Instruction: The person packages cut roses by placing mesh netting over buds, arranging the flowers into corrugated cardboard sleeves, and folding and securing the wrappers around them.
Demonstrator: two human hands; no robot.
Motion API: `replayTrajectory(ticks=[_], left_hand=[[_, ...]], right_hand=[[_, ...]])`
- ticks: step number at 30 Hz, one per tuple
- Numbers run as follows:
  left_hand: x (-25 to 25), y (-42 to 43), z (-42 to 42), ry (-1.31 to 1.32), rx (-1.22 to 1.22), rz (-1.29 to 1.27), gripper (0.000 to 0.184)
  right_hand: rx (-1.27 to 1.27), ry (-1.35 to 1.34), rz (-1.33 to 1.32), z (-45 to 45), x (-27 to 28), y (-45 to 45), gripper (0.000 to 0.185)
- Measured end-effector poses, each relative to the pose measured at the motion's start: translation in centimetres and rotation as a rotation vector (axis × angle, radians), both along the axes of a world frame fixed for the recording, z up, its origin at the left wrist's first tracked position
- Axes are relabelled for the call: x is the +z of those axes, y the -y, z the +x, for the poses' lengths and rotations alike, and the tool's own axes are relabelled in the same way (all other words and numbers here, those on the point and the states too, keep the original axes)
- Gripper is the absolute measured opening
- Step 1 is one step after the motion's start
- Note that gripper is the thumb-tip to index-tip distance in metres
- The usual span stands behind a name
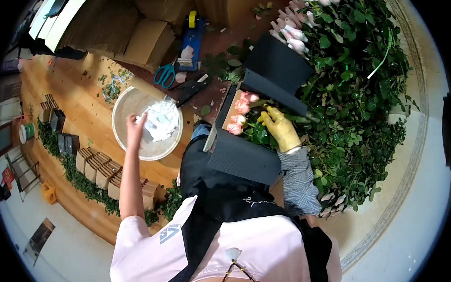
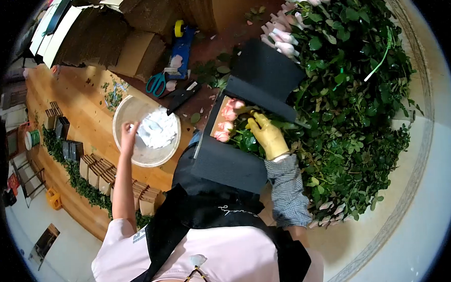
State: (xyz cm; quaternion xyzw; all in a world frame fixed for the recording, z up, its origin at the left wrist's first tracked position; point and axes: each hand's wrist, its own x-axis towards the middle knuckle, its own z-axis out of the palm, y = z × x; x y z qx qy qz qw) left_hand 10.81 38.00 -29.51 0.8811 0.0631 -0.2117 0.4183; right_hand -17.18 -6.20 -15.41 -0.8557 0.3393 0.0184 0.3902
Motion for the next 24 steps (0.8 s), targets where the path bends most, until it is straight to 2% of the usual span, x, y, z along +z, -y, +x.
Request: replayTrajectory(ticks=[1,2,4,5,6,8,9,10,12,13,14,15,16,18,19,24], left_hand=[[4.5,0.3,0.3,-0.095,0.068,0.086,0.088],[4.5,-0.4,0.5,0.098,-0.037,0.201,0.094],[6.5,1.8,-0.4,0.312,-0.258,0.361,0.074],[6.4,3.7,-1.0,0.158,-0.283,0.114,0.058],[6.5,6.4,-1.5,0.005,-0.305,-0.134,0.044],[10.3,14.2,-4.5,-0.161,-0.457,-0.287,0.028],[11.8,17.6,-5.7,-0.189,-0.6,-0.273,0.026],[12.7,20.4,-6.7,-0.213,-0.743,-0.26,0.025],[11.9,23.7,-8.6,-0.197,-0.828,-0.3,0.028],[11.5,24.6,-9.4,0.009,-0.901,-0.168,0.024],[11.2,25.2,-9.9,0.215,-0.961,-0.034,0.021],[11.1,25.5,-10.4,0.215,-0.982,0.013,0.018],[11.0,25.6,-10.4,0.221,-0.998,0.01,0.018],[11.1,24.9,-10.8,0.302,-0.892,-0.164,0.016],[11.3,24.7,-10.8,0.278,-0.895,-0.169,0.016],[10.9,24.5,-10.7,0.281,-0.935,-0.212,0.017]], right_hand=[[0.321,0.015,-0.276,-0.2,2.6,-0.1,0.03],[0.316,0.012,-0.272,0.0,4.4,-0.7,0.03],[0.059,-0.019,0.155,0.5,7.7,-2.3,0.037],[0.069,-0.023,0.221,1.5,9.6,-3.1,0.036],[0.109,0.0,0.142,2.3,10.1,-3.9,0.027],[0.262,-0.104,-0.145,3.2,8.6,-4.2,0.02],[0.321,-0.237,-0.293,3.7,7.4,-4.4,0.022],[0.396,-0.392,-0.335,4.2,6.0,-4.5,0.025],[0.533,-0.555,-0.295,6.1,4.1,-5.1,0.026],[0.516,-0.557,-0.296,6.1,4.1,-5.2,0.026],[0.616,-0.579,-0.34,6.2,4.2,-5.4,0.026],[0.716,-0.603,-0.378,6.0,4.3,-5.5,0.026],[0.698,-0.602,-0.378,5.5,4.2,-4.9,0.026],[0.748,-0.441,-0.379,4.3,4.4,-4.3,0.029],[0.762,-0.452,-0.357,4.4,4.3,-4.3,0.034],[0.619,-0.333,-0.311,4.2,4.2,-4.5,0.035]])
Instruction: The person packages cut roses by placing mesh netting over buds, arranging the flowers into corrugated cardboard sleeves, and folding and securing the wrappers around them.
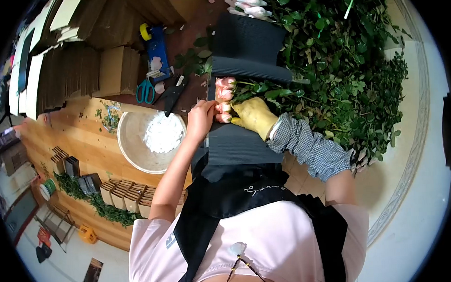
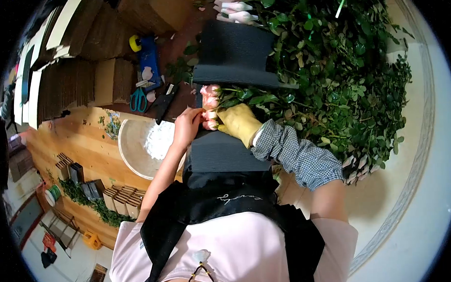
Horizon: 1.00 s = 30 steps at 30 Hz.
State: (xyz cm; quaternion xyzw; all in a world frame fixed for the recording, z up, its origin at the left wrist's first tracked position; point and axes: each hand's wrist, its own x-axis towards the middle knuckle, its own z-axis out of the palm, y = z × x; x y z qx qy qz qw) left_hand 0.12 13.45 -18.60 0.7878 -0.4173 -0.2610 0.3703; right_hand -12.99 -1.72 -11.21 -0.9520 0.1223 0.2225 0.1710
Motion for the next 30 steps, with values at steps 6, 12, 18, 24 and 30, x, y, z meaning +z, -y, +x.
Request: replayTrajectory(ticks=[6,12,18,24,30], left_hand=[[0.4,0.2,0.3,-0.038,-0.031,0.025,0.02],[3.1,0.0,1.4,-0.182,-0.001,0.055,0.022],[5.0,1.5,2.3,0.359,-0.503,-0.121,0.029],[4.8,1.8,2.3,0.362,-0.547,-0.108,0.029],[4.9,2.0,2.4,0.447,-0.552,-0.15,0.031]], right_hand=[[-0.052,0.073,0.016,-0.5,-1.6,-0.3,0.031],[0.01,0.263,-0.102,0.3,-3.4,-1.1,0.018],[0.0,0.054,-0.03,0.0,-2.2,-0.7,0.021],[-0.388,0.144,0.005,-0.1,-1.1,0.8,0.029],[-0.328,0.085,-0.06,-0.4,-0.9,0.0,0.032]])
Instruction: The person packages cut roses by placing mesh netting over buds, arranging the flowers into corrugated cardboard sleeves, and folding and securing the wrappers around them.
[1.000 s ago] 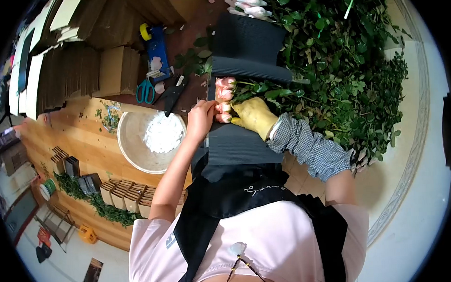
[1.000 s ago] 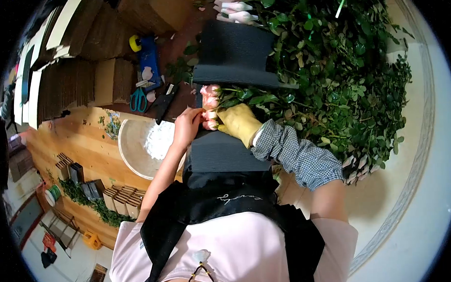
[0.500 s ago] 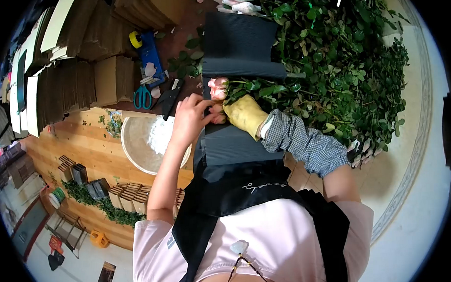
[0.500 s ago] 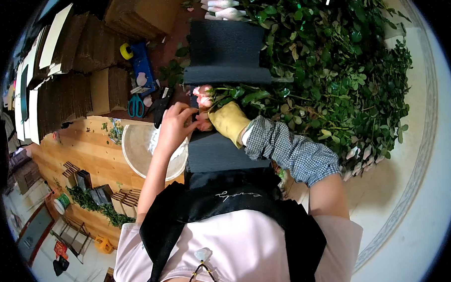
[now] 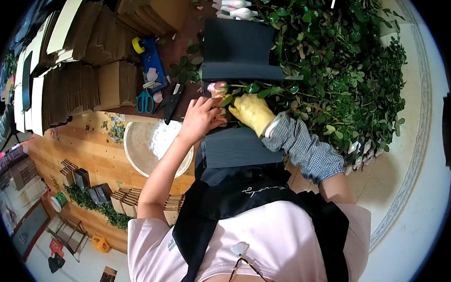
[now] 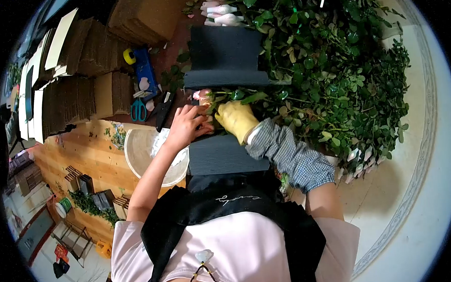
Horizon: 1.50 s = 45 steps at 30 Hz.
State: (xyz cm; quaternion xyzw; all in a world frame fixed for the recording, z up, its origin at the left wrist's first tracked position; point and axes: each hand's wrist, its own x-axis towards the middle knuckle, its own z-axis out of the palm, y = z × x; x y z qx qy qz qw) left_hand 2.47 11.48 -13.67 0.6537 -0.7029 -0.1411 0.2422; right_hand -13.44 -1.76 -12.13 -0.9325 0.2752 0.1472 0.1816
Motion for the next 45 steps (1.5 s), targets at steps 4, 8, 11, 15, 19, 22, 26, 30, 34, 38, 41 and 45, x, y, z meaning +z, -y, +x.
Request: replayTrajectory(ticks=[4,8,11,15,19,22,26,30,34,38,41,45], left_hand=[[-0.7,-0.4,0.0,-0.059,0.02,0.061,0.026],[-1.1,-0.4,0.5,-0.238,0.037,0.001,0.022],[-4.6,-0.4,0.8,-0.839,0.262,0.014,0.02],[-6.0,1.7,-0.5,-0.465,0.65,0.037,0.046],[-7.5,4.4,-1.8,-0.453,0.619,0.194,0.053],[-7.9,3.7,-1.8,-0.441,0.615,0.121,0.051],[-8.4,3.1,-1.8,-0.527,0.618,0.103,0.044],[-8.0,2.7,-1.8,-0.486,0.601,0.077,0.043],[-7.1,2.6,-2.1,-0.459,0.584,0.095,0.044],[-7.1,2.2,-2.2,-0.429,0.566,0.134,0.048],[-6.9,2.4,-2.5,-0.457,0.608,0.144,0.048],[-5.4,1.8,-0.8,-0.752,0.623,0.224,0.036]], right_hand=[[-0.078,-0.156,-0.109,1.3,1.7,0.3,0.033],[0.074,-0.06,0.098,-0.1,-3.1,3.9,0.04],[0.019,-0.023,0.208,-0.2,-2.3,3.9,0.04],[0.062,0.005,0.077,0.1,-2.5,3.2,0.035],[0.045,0.069,-0.026,-0.3,-2.3,2.3,0.03],[0.005,0.104,0.031,0.1,2.5,1.4,0.028],[0.056,0.554,0.094,0.5,3.6,0.5,0.037],[-0.009,0.378,0.126,0.1,1.0,1.6,0.046],[-0.008,0.263,-0.01,0.4,1.5,0.8,0.045],[0.006,0.1,-0.039,1.5,1.4,0.7,0.034],[0.031,0.05,-0.075,2.2,0.4,0.9,0.024],[0.03,0.053,-0.133,2.2,-0.2,1.0,0.018]])
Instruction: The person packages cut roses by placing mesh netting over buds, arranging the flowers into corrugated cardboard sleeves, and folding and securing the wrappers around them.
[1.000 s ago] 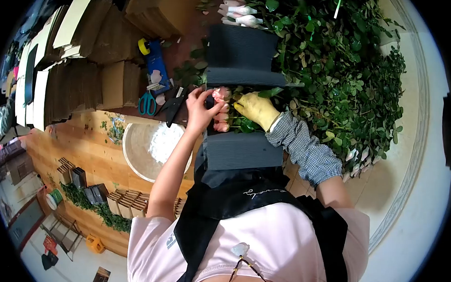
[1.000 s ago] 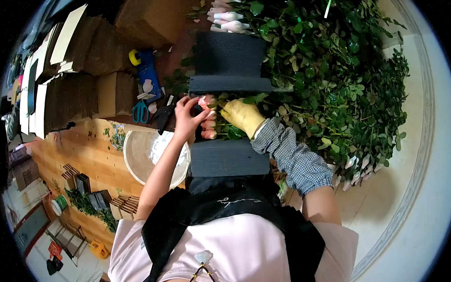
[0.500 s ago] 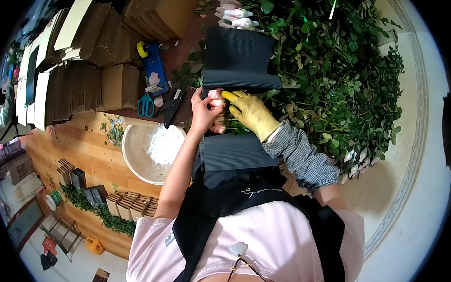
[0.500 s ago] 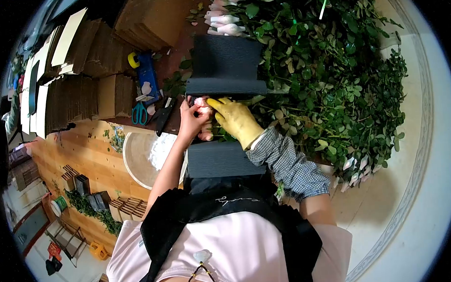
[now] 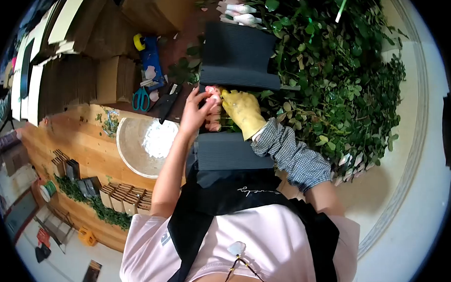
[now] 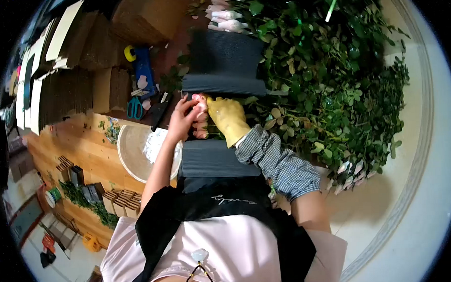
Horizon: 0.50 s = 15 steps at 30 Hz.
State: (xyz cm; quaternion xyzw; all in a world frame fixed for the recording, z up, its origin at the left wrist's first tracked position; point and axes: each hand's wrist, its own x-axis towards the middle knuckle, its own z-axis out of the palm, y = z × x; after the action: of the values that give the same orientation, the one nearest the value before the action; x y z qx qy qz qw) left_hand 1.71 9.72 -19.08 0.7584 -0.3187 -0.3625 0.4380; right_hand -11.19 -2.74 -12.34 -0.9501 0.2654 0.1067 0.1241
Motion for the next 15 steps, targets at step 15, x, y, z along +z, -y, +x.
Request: replayTrajectory(ticks=[15], left_hand=[[6.8,0.8,-9.4,0.745,-0.395,0.536,0.059]], right_hand=[[0.163,0.1,-0.15,-0.6,-1.1,-0.5,0.035]])
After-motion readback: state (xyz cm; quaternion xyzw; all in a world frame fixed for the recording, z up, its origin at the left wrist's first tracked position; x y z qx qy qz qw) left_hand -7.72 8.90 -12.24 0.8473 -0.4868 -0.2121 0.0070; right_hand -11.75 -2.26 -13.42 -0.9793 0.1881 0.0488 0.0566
